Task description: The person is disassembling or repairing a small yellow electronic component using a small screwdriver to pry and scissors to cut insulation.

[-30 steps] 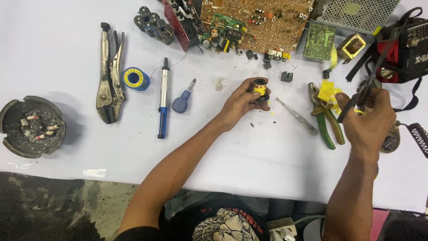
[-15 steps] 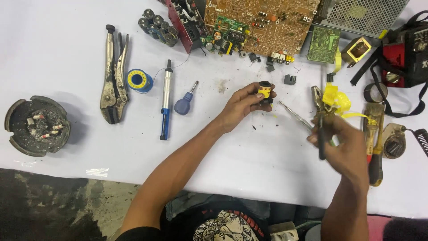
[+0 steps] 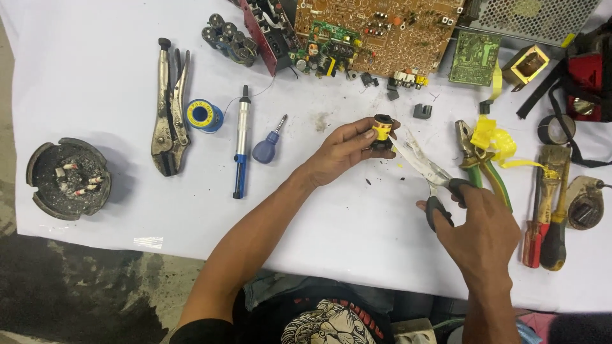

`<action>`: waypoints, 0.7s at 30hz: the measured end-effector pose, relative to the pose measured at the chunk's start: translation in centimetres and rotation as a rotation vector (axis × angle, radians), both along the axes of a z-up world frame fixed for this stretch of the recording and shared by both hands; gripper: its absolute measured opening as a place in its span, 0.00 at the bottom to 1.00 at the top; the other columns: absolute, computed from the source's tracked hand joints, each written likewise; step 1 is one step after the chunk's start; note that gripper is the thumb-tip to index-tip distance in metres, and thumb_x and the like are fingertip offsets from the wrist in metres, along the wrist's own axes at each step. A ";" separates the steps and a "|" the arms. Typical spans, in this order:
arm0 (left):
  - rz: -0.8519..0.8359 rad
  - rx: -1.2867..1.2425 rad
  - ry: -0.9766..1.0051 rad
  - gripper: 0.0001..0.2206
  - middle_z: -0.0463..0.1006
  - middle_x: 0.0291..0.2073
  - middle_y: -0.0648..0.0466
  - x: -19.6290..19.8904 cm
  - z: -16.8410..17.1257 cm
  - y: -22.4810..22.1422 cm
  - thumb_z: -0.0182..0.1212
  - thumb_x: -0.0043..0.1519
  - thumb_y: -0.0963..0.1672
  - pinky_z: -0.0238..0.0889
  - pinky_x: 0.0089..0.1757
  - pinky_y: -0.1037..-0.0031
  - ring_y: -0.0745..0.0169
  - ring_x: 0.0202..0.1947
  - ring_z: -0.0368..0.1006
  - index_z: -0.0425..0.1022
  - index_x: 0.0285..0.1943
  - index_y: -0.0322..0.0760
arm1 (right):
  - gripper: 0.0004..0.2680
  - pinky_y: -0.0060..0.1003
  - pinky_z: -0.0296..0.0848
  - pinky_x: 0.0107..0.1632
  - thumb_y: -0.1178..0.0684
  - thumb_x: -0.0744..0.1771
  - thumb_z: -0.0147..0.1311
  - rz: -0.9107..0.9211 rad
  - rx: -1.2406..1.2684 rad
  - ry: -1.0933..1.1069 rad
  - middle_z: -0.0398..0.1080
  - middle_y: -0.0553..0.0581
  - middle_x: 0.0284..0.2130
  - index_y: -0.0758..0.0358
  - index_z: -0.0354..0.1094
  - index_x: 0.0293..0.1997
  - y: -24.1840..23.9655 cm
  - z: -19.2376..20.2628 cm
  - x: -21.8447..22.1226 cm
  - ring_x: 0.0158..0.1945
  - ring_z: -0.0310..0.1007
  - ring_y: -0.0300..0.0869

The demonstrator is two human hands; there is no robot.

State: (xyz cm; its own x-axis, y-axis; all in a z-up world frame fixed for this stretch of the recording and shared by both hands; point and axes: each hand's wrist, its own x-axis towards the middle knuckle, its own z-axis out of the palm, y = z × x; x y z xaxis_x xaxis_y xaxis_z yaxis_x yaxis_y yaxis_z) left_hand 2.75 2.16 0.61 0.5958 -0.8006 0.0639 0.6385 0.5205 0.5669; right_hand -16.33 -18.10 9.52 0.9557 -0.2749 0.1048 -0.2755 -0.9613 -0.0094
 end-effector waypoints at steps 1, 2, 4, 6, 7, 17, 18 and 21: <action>-0.005 0.000 -0.001 0.14 0.70 0.65 0.48 0.0 0.2 0.1 0.55 0.73 0.44 0.69 0.64 0.54 0.58 0.57 0.72 0.70 0.64 0.28 | 0.17 0.46 0.74 0.38 0.34 0.64 0.66 -0.005 0.000 -0.001 0.78 0.53 0.39 0.55 0.76 0.47 0.0 -0.1 0.3 0.64 0.76 0.48; -0.028 0.011 -0.011 0.15 0.70 0.65 0.46 0.0 0.5 0.1 0.55 0.73 0.43 0.70 0.62 0.54 0.56 0.59 0.72 0.69 0.64 0.27 | 0.17 0.40 0.69 0.38 0.43 0.62 0.70 -0.074 0.320 -0.111 0.75 0.54 0.37 0.62 0.73 0.48 0.0 -0.2 0.6 0.49 0.69 0.44; -0.057 0.021 -0.019 0.15 0.70 0.65 0.44 -0.3 0.6 0.1 0.54 0.74 0.43 0.71 0.61 0.53 0.53 0.61 0.71 0.69 0.65 0.26 | 0.18 0.35 0.63 0.37 0.51 0.60 0.74 -0.148 0.642 -0.223 0.71 0.56 0.36 0.69 0.71 0.48 0.2 0.1 2.0 0.34 0.62 0.41; -0.154 0.028 -0.040 0.16 0.72 0.64 0.41 -0.4 0.7 -0.1 0.54 0.73 0.43 0.73 0.60 0.54 0.47 0.65 0.70 0.69 0.65 0.24 | 0.18 0.33 0.73 0.47 0.61 0.61 0.69 -0.097 0.911 -0.258 0.74 0.56 0.51 0.64 0.70 0.54 0.8 1.0 4.3 0.46 0.73 0.41; -0.164 0.030 -0.045 0.16 0.72 0.64 0.41 -0.8 0.4 -0.5 0.54 0.73 0.43 0.73 0.60 0.54 0.47 0.65 0.70 0.69 0.65 0.24 | 0.18 0.33 0.73 0.47 0.61 0.61 0.69 -0.104 0.912 -0.267 0.74 0.56 0.51 0.64 0.70 0.54 0.7 0.4 5.4 0.46 0.73 0.41; -0.152 0.066 -0.101 0.15 0.78 0.53 0.42 -1.8 1.0 -0.9 0.52 0.74 0.45 0.72 0.57 0.57 0.53 0.52 0.79 0.71 0.64 0.29 | 0.13 0.30 0.65 0.47 0.65 0.60 0.71 0.091 1.323 -0.245 0.78 0.59 0.38 0.65 0.71 0.44 1.7 -0.5 11.0 0.40 0.75 0.40; -0.131 0.076 -0.115 0.15 0.79 0.52 0.43 -1.8 1.5 -0.8 0.53 0.74 0.46 0.72 0.56 0.57 0.55 0.51 0.79 0.72 0.63 0.28 | 0.12 0.30 0.66 0.46 0.65 0.60 0.70 0.084 1.320 -0.237 0.78 0.59 0.36 0.65 0.71 0.42 1.4 -0.6 11.3 0.39 0.74 0.40; -0.087 0.094 -0.150 0.15 0.79 0.51 0.43 -1.6 0.1 -1.3 0.54 0.74 0.45 0.72 0.56 0.56 0.55 0.51 0.79 0.74 0.61 0.28 | 0.13 0.30 0.73 0.45 0.67 0.60 0.69 0.052 1.436 -0.224 0.77 0.60 0.37 0.67 0.71 0.44 1.3 -1.2 11.7 0.42 0.75 0.40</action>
State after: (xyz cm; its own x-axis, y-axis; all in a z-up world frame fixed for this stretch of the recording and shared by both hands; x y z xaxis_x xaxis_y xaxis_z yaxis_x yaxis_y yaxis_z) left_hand 1.12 0.87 0.76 0.5135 -0.8552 0.0697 0.5832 0.4075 0.7027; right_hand -4.64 -16.82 8.34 0.9685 -0.2356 -0.0803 -0.1053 -0.0954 -0.9899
